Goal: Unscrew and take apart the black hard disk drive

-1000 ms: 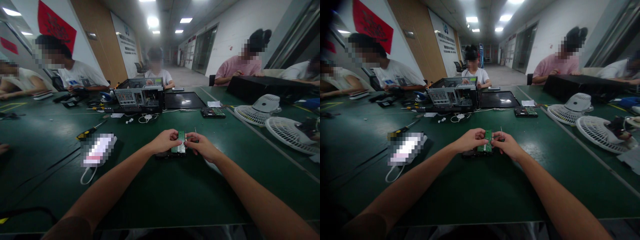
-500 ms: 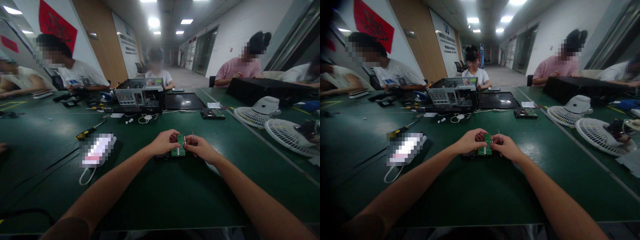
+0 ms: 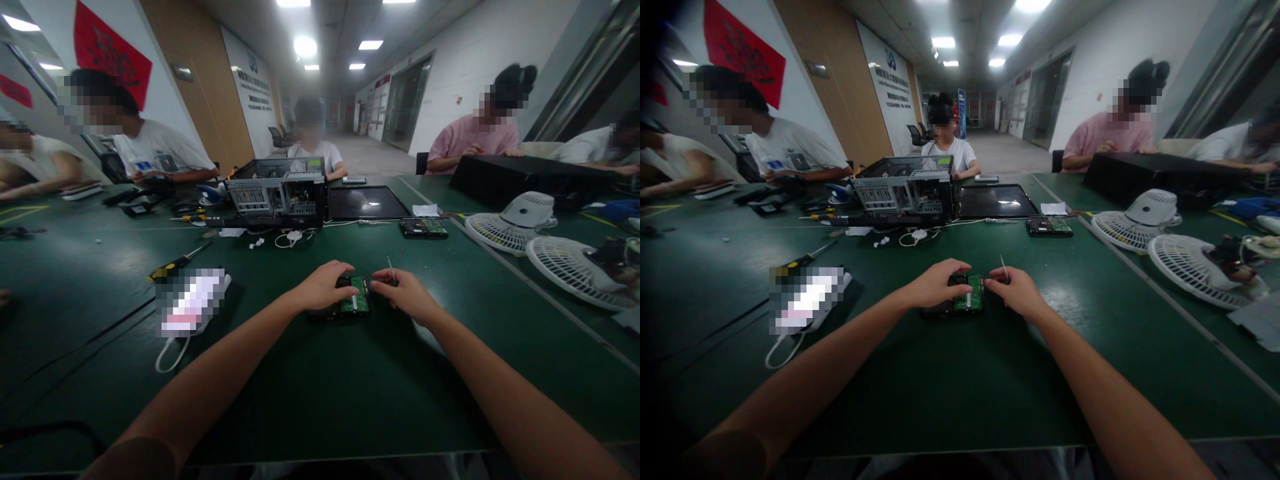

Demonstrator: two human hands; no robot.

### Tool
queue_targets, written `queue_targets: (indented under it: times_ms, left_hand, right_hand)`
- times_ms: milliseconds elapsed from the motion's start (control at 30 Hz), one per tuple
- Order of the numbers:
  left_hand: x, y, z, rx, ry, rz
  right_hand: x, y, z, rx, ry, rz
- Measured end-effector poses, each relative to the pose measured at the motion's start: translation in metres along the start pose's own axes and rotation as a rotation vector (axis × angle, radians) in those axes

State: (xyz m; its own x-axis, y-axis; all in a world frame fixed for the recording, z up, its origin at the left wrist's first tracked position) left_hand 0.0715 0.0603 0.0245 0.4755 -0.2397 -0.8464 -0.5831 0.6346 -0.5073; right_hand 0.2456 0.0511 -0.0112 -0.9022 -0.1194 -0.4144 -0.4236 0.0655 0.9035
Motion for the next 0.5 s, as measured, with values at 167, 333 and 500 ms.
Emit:
queue_targets:
  times_ms: [167, 333, 500]
  left_hand:
    - [0.006, -0.003, -0.003, 0.018, 0.088, 0.045]
    - [0.008, -0.004, -0.006, 0.024, 0.170, 0.041]
    - [0.009, -0.009, -0.010, 0.098, 0.238, 0.066]
  right_hand:
    - [-0.021, -0.013, 0.008, 0.052, -0.120, 0.063]
    - [-0.037, -0.020, 0.015, 0.045, -0.200, 0.114]
    - [-0.103, -0.025, 0.020, 0.026, -0.397, -0.382]
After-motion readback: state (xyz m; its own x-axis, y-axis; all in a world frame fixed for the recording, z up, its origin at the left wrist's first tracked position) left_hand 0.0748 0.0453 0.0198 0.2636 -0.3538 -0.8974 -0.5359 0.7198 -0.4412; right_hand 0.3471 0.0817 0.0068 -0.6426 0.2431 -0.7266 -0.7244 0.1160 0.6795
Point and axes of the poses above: each hand's wrist, its own z-axis towards the middle knuckle, its own x-axis out of the palm, y = z × x, the point moved 10 cm from there along z, towards the middle knuckle, and after that the axes turned 2 degrees about x, right-handed, at the moved point
